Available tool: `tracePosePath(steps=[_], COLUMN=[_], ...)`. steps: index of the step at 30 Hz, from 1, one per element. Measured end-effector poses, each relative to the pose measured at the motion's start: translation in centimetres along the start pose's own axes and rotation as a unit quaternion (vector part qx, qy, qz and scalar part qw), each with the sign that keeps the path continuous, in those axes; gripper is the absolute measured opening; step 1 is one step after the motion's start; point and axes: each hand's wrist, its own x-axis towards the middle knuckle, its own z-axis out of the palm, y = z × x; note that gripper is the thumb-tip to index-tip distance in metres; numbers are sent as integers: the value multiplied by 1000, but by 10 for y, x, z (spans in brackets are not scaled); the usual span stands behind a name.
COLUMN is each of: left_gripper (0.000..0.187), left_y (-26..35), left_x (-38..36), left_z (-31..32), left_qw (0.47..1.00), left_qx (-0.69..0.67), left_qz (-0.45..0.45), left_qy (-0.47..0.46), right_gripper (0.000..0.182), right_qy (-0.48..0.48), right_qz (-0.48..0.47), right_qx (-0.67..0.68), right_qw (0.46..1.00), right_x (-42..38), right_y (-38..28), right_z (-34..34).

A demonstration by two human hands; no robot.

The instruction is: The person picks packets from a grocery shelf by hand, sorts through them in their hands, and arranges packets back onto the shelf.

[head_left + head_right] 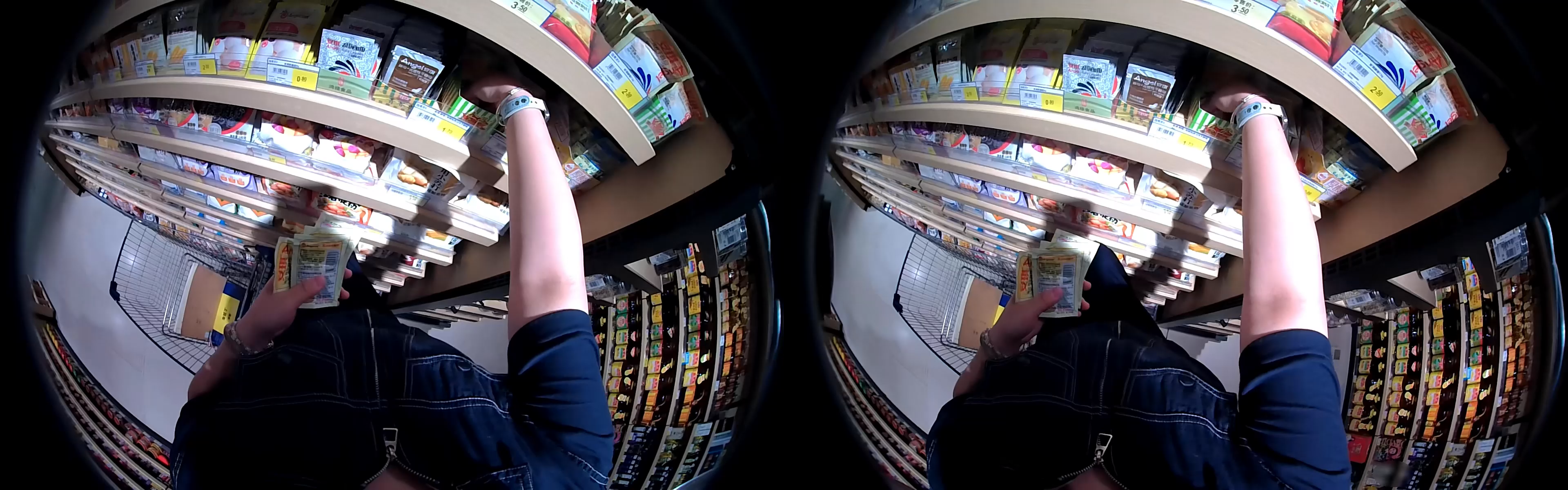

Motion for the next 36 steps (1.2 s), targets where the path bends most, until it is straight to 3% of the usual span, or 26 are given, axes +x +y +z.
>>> tracePosePath(steps=[2, 5, 8, 11, 13, 18, 23, 29, 32, 35, 36], left_gripper=[37, 36, 37, 36, 36, 37, 38, 40, 40, 40, 40], left_y=[-1, -2, -1, -2, -4, -4, -8, -7, -7, -3, 0], left_x=[1, 0, 1, 1, 2, 2, 3, 0, 2, 8, 10], left_z=[-1, -1, 0, 0, -1, 0, 0, 0, -1, -1, 0], left_qw=[1000, 1000, 1000, 1000, 1000, 1000, 1000, 999, 999, 999, 999], left_qx=[-3, 2, 2, -4, -4, -3, -9, -26, -9, -22, -21], left_qz=[3, 7, 9, 3, 4, 6, 2, -2, 16, 28, 39], left_qy=[-4, 0, -1, 0, 1, 3, 15, 21, 26, 22, 26], right_gripper=[45, 41, 44, 60, 58, 59, 57, 53, 51, 48, 47], right_qy=[-3, -7, 20, 37, 56, 176, 265, 251, 211, 322, 336], right_qz=[56, 105, 56, 106, 128, 119, 100, 149, 116, 127, 107], right_qx=[83, 146, 105, -91, -109, 25, 13, 16, -66, 137, 111], right_qw=[995, 984, 993, 990, 984, 977, 959, 956, 968, 928, 929], right_x=[-32, -20, -8, -13, -21, -6, -4, -29, -29, -31, -25], right_y=[-22, -15, 3, -21, -29, -18, -24, -40, -38, -36, -31], right_z=[-20, -12, 3, -1, -3, 13, 10, -10, -6, -1, 1])
